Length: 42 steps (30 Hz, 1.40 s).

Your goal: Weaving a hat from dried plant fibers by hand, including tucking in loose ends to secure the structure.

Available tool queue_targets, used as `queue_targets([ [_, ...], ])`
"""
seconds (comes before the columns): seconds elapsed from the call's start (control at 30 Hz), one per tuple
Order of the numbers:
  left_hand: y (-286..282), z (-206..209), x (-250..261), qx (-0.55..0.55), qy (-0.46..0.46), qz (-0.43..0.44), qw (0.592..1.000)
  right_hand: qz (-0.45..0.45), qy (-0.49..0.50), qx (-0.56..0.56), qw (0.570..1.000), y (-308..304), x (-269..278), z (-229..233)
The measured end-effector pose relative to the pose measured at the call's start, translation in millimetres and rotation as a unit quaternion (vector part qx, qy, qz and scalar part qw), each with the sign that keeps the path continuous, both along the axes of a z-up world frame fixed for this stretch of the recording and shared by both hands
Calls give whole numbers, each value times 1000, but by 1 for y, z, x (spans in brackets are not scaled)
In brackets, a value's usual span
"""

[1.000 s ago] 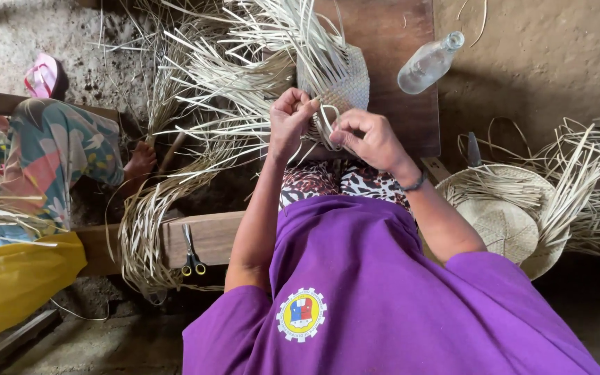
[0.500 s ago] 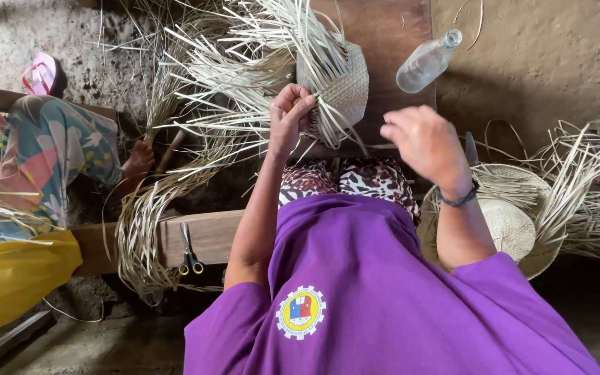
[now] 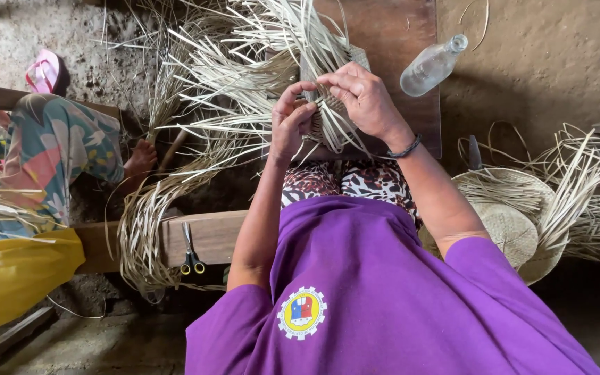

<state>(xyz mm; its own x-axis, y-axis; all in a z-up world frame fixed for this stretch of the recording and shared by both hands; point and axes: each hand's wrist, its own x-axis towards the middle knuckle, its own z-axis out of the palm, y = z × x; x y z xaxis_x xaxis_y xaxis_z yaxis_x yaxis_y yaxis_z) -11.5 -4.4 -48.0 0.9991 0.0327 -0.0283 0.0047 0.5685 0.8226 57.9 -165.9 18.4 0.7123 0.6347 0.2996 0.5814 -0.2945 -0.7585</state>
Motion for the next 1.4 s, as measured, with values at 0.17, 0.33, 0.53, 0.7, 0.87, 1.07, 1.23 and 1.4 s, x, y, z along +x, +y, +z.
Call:
queue_targets([
  [0.17, -1, -8, -1, -5, -5, 2, 1000, 35, 43, -11, 998, 1, 6, 1],
  [0.33, -3, -16, -2, -25, 15, 15, 999, 34, 54, -5, 998, 8, 11, 5],
  [0.53, -3, 4, -1, -10, 3, 14, 1000, 28, -73, -26, 997, 18, 21, -7],
  [0.7, -2, 6, 0, -45, 16, 5, 999, 36, -18, 49, 998, 20, 20, 5],
  [0.87, -1, 4, 2, -55, 18, -7, 998, 115, 111, 138, 977, -4, -8, 27],
  [1.07, -7, -9, 7, -3, 70, 68, 995, 79, 169, 137, 973, -27, -36, 8],
  [1.23, -4, 9, 8, 242, 80, 112, 960, 9, 91, 105, 990, -29, -20, 9],
  [1.4, 0, 43, 9, 399, 7, 35, 916, 29, 21, 8, 999, -29, 13, 5],
])
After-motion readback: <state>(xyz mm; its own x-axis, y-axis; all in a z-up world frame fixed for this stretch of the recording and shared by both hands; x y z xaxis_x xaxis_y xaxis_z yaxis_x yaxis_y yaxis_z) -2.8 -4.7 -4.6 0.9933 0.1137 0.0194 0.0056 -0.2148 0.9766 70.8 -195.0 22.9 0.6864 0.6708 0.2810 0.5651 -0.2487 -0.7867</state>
